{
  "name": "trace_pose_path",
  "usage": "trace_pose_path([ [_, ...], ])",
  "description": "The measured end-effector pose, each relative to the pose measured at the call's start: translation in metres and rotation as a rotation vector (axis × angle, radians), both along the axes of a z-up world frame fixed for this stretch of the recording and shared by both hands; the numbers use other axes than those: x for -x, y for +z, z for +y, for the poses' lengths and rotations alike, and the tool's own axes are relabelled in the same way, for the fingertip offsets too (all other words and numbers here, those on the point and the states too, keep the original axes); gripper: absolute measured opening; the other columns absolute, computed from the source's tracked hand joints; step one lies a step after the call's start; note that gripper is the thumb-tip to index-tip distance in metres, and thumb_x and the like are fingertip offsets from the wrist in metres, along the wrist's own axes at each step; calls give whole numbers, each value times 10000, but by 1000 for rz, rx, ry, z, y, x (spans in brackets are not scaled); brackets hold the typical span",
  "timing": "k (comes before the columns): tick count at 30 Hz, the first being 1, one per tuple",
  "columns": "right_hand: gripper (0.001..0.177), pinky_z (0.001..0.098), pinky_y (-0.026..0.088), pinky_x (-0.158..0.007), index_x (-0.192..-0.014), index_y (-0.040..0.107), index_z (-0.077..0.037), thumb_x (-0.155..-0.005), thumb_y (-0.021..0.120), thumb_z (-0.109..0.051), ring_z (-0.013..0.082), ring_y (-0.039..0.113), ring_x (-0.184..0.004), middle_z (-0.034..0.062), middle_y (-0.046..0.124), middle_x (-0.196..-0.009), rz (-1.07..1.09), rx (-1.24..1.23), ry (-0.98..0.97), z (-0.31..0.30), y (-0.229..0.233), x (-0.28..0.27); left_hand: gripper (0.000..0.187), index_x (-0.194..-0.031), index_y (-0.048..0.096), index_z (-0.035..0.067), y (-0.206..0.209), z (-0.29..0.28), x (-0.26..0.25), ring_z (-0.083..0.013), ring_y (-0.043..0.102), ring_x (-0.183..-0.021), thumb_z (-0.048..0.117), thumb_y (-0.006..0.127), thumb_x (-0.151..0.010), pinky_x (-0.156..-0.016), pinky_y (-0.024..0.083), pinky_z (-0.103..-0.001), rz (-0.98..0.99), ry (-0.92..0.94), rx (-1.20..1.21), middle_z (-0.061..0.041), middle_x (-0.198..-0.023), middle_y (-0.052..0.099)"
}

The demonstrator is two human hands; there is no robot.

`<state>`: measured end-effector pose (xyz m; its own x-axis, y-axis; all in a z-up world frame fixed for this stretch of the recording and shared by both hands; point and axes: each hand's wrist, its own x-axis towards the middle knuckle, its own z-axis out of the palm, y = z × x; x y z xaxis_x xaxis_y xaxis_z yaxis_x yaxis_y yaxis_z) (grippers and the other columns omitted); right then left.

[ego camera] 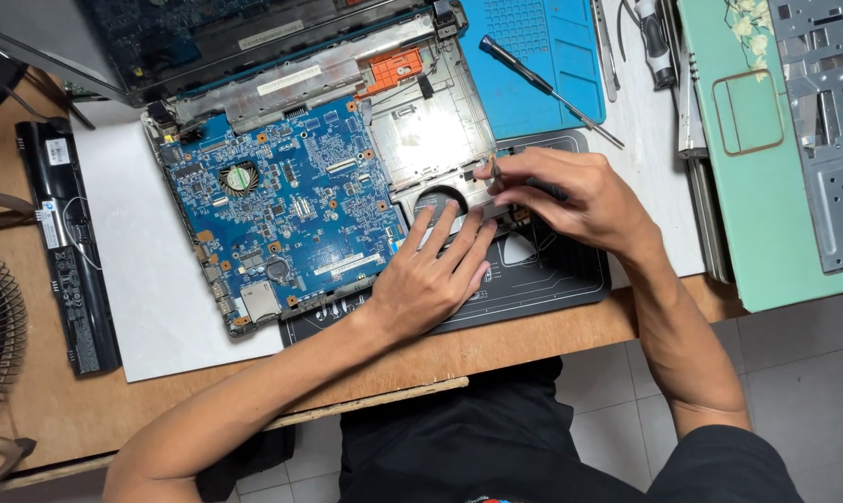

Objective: The person disassembles a laptop by removing screws and detaching internal components. They use a screwdriver to loosen screws on the motherboard and a prying tool to separate the cooling fan and other parts from the chassis. The motherboard is lifted out, and the person continues to remove screws and disconnect cables from the laptop's frame.

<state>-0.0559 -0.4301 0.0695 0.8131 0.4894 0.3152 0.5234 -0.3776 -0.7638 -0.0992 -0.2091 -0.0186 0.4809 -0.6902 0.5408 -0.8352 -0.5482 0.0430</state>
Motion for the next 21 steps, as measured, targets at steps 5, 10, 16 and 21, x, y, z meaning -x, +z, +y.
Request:
trace_pose_path([
  [5,199,416,613,-780,-1120,755,-29,-925,728,-2,307,756,-812,154,775,-881,5,78,17,8,7,4,375,-1329,631,28,3,0,-2,-395,616,-1227,245,471,-1069,-1091,432,-559,-26,-4,11,-200,-1260,649],
  [10,143,384,611,-777,-1069,784,-54,-941,724,-32,271,739,-781,108,769,-831,-52,147,31,17,8,7,337,-1258,667,35,-3,-1,-2,-389,638,-1155,239,499,-1050,-1069,452,-548,-63,-3,28,-183,-1164,664],
  [16,92,419,604,-763,-1016,792,-40,-937,749,-58,295,723,-793,135,746,-837,-98,198,71,14,-13,4,322,-1223,679,79,2,0,-3,-342,658,-1145,260,484,-1043,-1088,414,-523,-90,10,21,-145,-1125,668],
  [21,85,397,601,-744,-1001,798,-53,-933,760,-89,278,715,-807,118,726,-844,-66,212,88,11,-23,2,299,-1184,692,39,5,2,-4,-352,679,-1084,206,501,-1026,-986,505,-478,-90,-22,91,-176,-1095,676],
])
